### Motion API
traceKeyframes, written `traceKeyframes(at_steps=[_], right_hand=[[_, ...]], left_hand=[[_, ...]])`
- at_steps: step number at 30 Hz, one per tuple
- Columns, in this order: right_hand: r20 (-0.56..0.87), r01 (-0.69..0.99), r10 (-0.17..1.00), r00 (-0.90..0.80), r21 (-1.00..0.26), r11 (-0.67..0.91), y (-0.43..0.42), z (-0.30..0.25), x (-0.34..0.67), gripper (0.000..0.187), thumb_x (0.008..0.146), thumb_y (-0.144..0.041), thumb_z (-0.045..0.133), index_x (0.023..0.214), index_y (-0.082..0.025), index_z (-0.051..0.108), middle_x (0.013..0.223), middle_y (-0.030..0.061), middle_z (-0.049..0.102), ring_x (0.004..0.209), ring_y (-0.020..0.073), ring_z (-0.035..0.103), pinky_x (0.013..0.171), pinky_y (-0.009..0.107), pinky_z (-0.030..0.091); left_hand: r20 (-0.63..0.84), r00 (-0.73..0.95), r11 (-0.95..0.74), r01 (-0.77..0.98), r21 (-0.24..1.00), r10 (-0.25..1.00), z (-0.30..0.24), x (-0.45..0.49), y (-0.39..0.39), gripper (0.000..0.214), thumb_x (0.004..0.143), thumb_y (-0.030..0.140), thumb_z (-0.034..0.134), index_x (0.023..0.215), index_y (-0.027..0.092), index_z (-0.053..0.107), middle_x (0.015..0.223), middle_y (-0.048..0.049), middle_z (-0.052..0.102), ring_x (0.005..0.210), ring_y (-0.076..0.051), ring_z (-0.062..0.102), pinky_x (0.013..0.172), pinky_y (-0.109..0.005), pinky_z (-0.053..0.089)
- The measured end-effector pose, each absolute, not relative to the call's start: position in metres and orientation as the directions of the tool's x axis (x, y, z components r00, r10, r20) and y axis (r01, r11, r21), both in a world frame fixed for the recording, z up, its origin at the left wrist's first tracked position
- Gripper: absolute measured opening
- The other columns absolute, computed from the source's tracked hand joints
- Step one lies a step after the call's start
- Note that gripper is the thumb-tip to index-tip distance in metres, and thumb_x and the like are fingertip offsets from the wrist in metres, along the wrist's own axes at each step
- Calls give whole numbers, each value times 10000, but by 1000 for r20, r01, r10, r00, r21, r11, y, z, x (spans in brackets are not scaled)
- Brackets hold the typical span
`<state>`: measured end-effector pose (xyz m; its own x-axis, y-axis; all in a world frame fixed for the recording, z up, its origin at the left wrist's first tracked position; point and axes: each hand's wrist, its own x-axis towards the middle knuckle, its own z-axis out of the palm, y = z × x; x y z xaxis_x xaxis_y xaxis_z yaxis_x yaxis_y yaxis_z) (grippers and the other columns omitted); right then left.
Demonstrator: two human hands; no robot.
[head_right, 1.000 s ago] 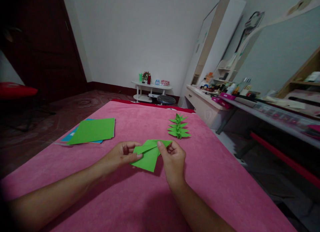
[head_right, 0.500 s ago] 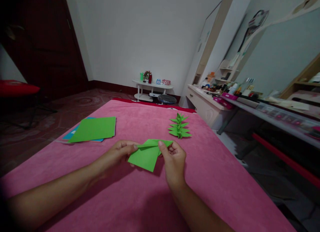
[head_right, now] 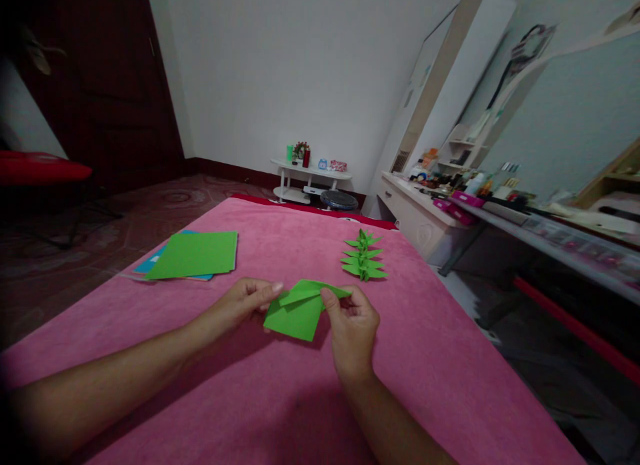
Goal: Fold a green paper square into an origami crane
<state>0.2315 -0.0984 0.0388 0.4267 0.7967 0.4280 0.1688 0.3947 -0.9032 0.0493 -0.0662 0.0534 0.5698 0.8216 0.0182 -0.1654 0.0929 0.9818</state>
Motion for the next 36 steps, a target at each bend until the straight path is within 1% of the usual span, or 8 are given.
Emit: traceKeyframes(at_steps=[7,12,15,20,27,30,33,36], right_hand=[[431,194,801,415,-902,385,-102,40,230,186,713,-320,711,721,-155,626,645,-7,612,575,123,544,534,227,445],[321,7,907,271,-943,332,-101,41,232,199,747,-341,676,839,-176,612,697,-3,623,609,133,573,572,242,466],[225,-13,957,186,-973,231,-98,43,233,279,699,-339,715,898,-186,593,685,-12,627,582,130,579,541,232,454],[87,98,996,28,-992,84,-92,39,236,308,591,-272,774,809,-150,593,692,5,632,604,135,591,559,239,459],[1,249,997,-71,-968,19,-87,23,234,194,600,-147,691,741,-151,559,570,-51,535,482,73,466,456,188,352],[26,332,996,-88,-942,54,-86,18,235,152,611,-110,649,729,-156,564,568,-52,518,502,77,457,463,189,345],[57,373,993,-107,-923,93,-83,14,238,155,615,-86,624,740,-161,570,578,-55,501,530,83,457,477,190,346],[74,404,988,-137,-906,124,-82,10,240,156,624,-81,612,751,-164,577,585,-57,497,534,84,451,482,192,343]], left_hand=[[29,547,18,-80,997,836,52,49,-62,367,737,469,629,671,112,676,580,-4,578,507,-76,454,517,-199,324],[31,568,3,-59,998,822,49,46,-57,330,745,431,627,733,109,699,625,-19,608,546,-94,490,551,-211,359],[26,603,-37,5,999,798,44,43,-52,344,751,436,611,683,104,664,569,5,538,511,-83,435,519,-208,325],[41,633,-213,198,957,773,27,38,-42,377,788,428,554,567,123,553,493,55,352,462,-62,283,460,-207,212],[125,608,-514,524,679,784,15,36,-45,196,760,348,611,772,170,693,596,15,566,544,-108,467,522,-226,294],[275,597,-632,542,554,754,17,39,-49,332,663,338,727,969,222,675,865,-27,650,780,-180,559,682,-278,377],[436,586,-731,532,428,682,21,42,-53,457,637,367,756,1061,246,635,1153,-73,566,1030,-250,504,829,-363,366],[450,673,-810,490,323,587,25,43,-57,298,718,308,702,1006,247,654,1124,-63,573,1036,-234,494,842,-370,350]])
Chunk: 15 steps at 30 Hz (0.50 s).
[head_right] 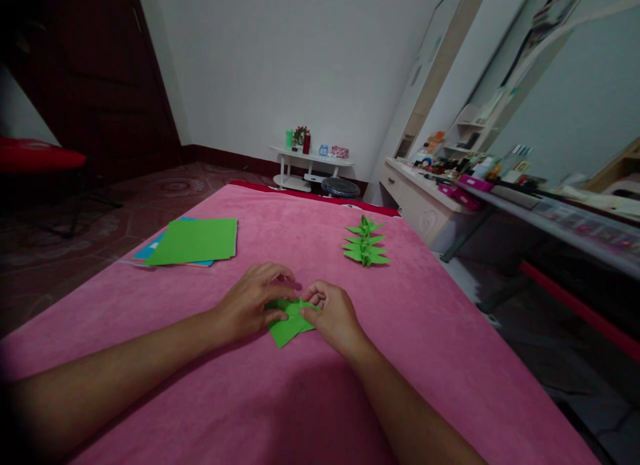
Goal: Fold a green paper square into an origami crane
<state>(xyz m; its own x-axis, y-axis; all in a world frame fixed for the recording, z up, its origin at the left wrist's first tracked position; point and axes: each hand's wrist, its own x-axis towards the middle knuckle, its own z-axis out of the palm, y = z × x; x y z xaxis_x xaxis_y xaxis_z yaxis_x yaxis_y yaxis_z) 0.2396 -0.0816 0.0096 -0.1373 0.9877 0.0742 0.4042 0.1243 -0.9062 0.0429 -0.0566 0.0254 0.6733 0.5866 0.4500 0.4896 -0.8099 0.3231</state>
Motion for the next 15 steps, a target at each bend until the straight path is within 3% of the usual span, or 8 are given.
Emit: traceKeyframes(at_steps=[3,7,11,15], right_hand=[[109,501,982,-157,-847,175,-81,8,241,122,644,-88,608,738,-165,609,587,-49,504,549,90,456,500,199,342],[152,646,969,-194,-724,243,-82,11,245,104,684,-104,602,712,-178,670,640,-18,560,612,108,500,567,221,368],[157,703,949,-274,-641,309,-82,15,252,120,670,-118,664,720,-216,713,738,-4,576,686,122,524,612,231,387],[149,672,937,-317,-662,333,-82,15,258,159,666,-77,667,709,-222,716,740,-5,566,704,125,533,611,228,396]], left_hand=[[402,777,-874,431,222,485,27,44,-59,166,806,196,592,958,208,659,1003,-60,619,961,-202,517,814,-347,348],[325,856,-915,379,136,403,25,44,-59,168,844,158,506,926,167,651,937,-73,630,918,-195,529,796,-335,364],[297,882,-930,330,161,365,27,43,-59,196,775,124,540,932,165,651,979,-89,613,951,-213,532,836,-343,385],[314,885,-930,276,243,345,33,42,-63,207,778,130,504,914,152,659,937,-109,613,914,-212,556,815,-324,419]])
